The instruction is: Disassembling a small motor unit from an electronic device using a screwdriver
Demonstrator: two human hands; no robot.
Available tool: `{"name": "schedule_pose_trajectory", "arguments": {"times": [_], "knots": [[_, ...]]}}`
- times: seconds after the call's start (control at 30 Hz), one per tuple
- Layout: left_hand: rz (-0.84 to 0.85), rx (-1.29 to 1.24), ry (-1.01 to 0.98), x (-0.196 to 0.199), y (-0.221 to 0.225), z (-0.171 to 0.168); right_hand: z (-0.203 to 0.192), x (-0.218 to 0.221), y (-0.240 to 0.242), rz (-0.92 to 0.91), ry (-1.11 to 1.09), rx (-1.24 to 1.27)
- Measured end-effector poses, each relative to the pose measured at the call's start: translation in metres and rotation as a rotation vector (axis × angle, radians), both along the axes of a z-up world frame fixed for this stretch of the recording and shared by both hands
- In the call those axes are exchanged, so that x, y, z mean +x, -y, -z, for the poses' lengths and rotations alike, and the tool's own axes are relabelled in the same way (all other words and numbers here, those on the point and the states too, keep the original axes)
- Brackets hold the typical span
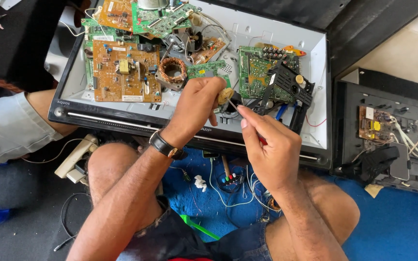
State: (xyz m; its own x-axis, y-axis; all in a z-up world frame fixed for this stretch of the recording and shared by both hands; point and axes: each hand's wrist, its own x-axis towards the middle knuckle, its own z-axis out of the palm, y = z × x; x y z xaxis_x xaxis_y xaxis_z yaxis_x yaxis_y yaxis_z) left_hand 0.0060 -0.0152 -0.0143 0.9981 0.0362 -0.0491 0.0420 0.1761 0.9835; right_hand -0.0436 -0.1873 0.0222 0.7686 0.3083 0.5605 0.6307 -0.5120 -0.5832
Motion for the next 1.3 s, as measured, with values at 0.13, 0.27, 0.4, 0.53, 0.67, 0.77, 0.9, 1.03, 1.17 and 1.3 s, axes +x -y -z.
{"name": "schedule_pose_trajectory", "arguments": {"times": [0.13, 0.27, 0.4, 0.53, 0.67, 0.77, 0.9, 1.03, 1.17, 1.3], "knots": [[-0.017, 0.055, 0.040, -0.001, -0.003, 0.000, 0.001, -0.003, 0.000, 0.029, 0.035, -0.034], [-0.049, 0.390, 0.149, -0.003, -0.004, -0.005, 0.005, -0.008, 0.000, 0.101, 0.094, -0.183], [-0.028, 0.410, 0.201, -0.008, -0.002, -0.004, -0.001, -0.009, -0.002, 0.004, -0.179, 0.030], [-0.015, 0.352, 0.235, -0.005, -0.003, 0.003, 0.014, -0.005, 0.000, -0.014, -0.479, 0.221], [0.013, 0.321, 0.298, -0.007, -0.005, 0.005, 0.023, 0.001, 0.004, -0.143, -0.917, 0.650], [0.029, 0.301, 0.314, -0.007, -0.007, 0.005, 0.023, 0.004, 0.010, -0.261, -1.168, 0.862], [0.049, 0.255, 0.335, -0.010, -0.009, 0.005, 0.026, 0.011, 0.018, -0.392, -1.350, 0.952], [-0.024, 0.422, 0.320, -0.014, -0.006, -0.006, 0.025, 0.006, 0.007, -0.214, -0.883, 0.566], [-0.025, 0.420, 0.312, -0.014, -0.003, -0.004, 0.009, -0.012, -0.003, 0.032, -0.164, -0.061], [0.027, 0.381, 0.263, -0.016, 0.000, -0.010, 0.020, -0.006, 0.012, 0.026, -0.714, 0.239]]}}
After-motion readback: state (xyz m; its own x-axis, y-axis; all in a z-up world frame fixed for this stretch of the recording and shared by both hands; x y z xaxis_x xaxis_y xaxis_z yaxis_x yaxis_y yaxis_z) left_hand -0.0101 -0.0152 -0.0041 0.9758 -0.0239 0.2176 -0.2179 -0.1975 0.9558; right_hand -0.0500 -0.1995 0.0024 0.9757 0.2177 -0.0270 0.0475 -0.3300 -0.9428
